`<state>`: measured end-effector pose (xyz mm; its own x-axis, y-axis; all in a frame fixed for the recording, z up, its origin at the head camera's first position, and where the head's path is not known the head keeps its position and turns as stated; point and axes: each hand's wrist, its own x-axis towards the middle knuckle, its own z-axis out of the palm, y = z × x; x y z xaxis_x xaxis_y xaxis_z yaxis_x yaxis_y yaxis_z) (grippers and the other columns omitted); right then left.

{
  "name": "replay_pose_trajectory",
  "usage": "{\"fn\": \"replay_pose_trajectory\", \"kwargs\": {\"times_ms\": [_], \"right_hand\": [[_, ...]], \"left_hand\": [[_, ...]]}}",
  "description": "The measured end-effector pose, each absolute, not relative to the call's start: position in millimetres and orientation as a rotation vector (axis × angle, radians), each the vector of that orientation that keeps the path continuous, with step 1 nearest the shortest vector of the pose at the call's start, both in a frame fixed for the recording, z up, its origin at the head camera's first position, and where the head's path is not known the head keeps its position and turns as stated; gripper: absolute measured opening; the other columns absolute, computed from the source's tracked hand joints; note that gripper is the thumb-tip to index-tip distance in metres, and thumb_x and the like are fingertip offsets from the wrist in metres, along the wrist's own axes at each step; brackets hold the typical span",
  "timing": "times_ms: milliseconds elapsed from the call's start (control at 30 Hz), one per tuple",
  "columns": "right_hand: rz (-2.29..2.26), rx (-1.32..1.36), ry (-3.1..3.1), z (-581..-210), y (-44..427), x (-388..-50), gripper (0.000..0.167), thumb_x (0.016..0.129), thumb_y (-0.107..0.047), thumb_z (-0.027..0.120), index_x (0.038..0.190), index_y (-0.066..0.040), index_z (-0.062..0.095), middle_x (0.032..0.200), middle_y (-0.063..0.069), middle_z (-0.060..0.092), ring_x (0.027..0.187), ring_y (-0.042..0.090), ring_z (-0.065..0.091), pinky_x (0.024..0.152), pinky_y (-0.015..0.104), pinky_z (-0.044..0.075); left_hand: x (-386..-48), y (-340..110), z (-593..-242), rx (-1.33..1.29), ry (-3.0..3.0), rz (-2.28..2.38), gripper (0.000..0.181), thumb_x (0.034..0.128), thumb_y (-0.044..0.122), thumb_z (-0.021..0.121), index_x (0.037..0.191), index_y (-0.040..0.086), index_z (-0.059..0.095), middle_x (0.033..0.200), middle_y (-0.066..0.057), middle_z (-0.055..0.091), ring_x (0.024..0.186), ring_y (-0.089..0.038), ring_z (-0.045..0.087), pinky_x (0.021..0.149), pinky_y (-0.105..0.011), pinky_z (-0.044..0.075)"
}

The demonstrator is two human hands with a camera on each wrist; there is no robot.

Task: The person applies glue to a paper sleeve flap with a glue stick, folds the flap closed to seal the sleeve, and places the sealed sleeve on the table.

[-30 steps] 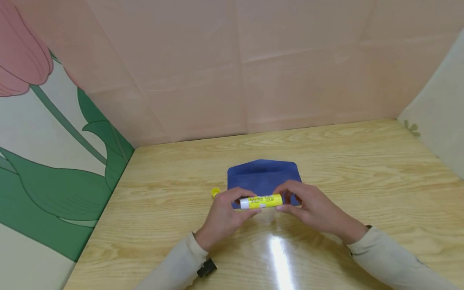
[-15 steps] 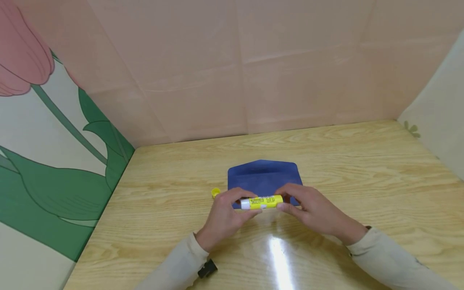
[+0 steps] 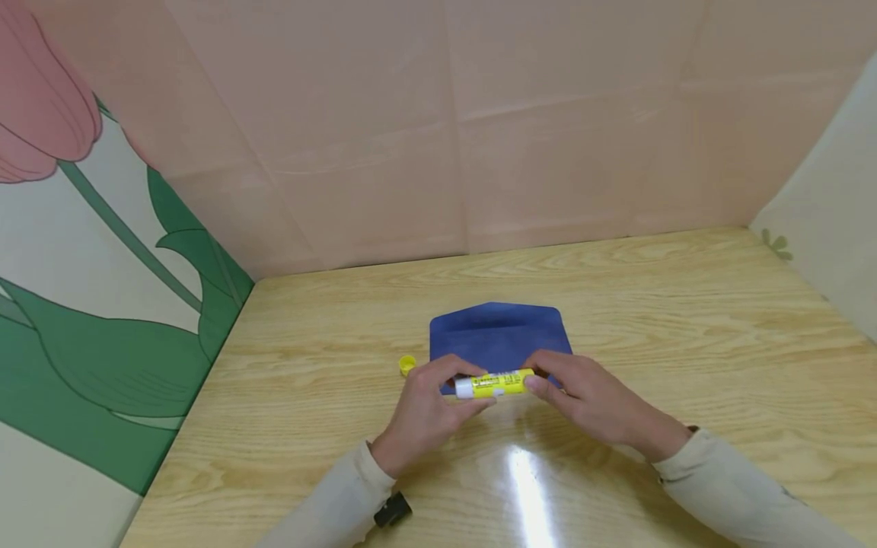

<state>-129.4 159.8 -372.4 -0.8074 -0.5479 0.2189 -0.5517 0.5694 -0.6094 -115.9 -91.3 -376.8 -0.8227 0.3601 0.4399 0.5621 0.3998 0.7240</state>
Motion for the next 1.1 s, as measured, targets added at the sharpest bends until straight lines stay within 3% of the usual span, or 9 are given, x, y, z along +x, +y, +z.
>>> {"fn": "replay_pose_trajectory", "kwargs": {"times_ms": [267, 633, 800, 900, 1033, 1100], "right_hand": [[1.078, 1.025, -2.707, -375.8, 155.5, -131.6, 0.024, 0.106, -0.018, 0.046, 0.085, -0.028, 0.052, 0.069, -0.019, 0.04, 0.06, -0.003, 0.04, 0.056, 0.018, 0.038], [1.113, 0.989, -2.737, -376.6, 153.7, -132.9, 0.034, 0.108, -0.021, 0.042, 0.075, -0.028, 0.048, 0.064, -0.019, 0.038, 0.055, -0.003, 0.036, 0.053, 0.018, 0.036], [1.186, 0.972, -2.723, -377.5, 154.7, -132.7, 0.035, 0.108, -0.02, 0.041, 0.074, -0.023, 0.051, 0.063, -0.016, 0.038, 0.054, -0.002, 0.034, 0.051, 0.019, 0.035], [1.203, 0.956, -2.706, -377.0, 155.2, -131.9, 0.031, 0.108, -0.018, 0.042, 0.081, -0.02, 0.055, 0.067, -0.014, 0.043, 0.057, 0.0, 0.038, 0.053, 0.019, 0.038], [1.231, 0.922, -2.703, -374.3, 155.1, -130.6, 0.011, 0.105, -0.021, 0.049, 0.105, -0.022, 0.06, 0.082, -0.011, 0.055, 0.068, 0.003, 0.05, 0.059, 0.021, 0.043], [1.245, 0.921, -2.69, -373.2, 154.8, -130.7, 0.013, 0.102, -0.023, 0.057, 0.115, -0.023, 0.058, 0.088, -0.01, 0.059, 0.073, 0.005, 0.053, 0.059, 0.021, 0.044]], "left_hand": [[-116.2, -91.6, -378.3, -0.825, -2.426, -1.404, 0.027, 0.0762, 0.013, 0.087, 0.098, 0.01, 0.071, 0.096, -0.002, 0.072, 0.08, -0.008, 0.061, 0.07, -0.025, 0.056], [-115.3, -91.2, -376.7, -0.773, -2.484, -1.404, 0.027, 0.078, 0.013, 0.085, 0.102, 0.011, 0.071, 0.099, 0.0, 0.071, 0.079, -0.007, 0.059, 0.068, -0.026, 0.054], [-116.1, -91.0, -376.6, -0.751, -2.507, -1.427, 0.027, 0.0796, 0.014, 0.084, 0.103, 0.013, 0.071, 0.1, 0.002, 0.071, 0.081, -0.007, 0.059, 0.069, -0.026, 0.054], [-116.8, -91.4, -376.5, -0.739, -2.512, -1.452, 0.027, 0.0799, 0.014, 0.084, 0.104, 0.013, 0.071, 0.101, 0.003, 0.071, 0.083, -0.007, 0.06, 0.07, -0.027, 0.055], [-117.0, -92.4, -375.2, -0.706, -2.525, -1.483, 0.027, 0.081, 0.015, 0.083, 0.104, 0.014, 0.071, 0.102, 0.004, 0.071, 0.085, -0.008, 0.06, 0.072, -0.031, 0.056], [-116.9, -92.8, -374.4, -0.688, -2.535, -1.493, 0.026, 0.0815, 0.015, 0.083, 0.105, 0.014, 0.07, 0.102, 0.004, 0.071, 0.086, -0.008, 0.06, 0.074, -0.031, 0.056]]}}
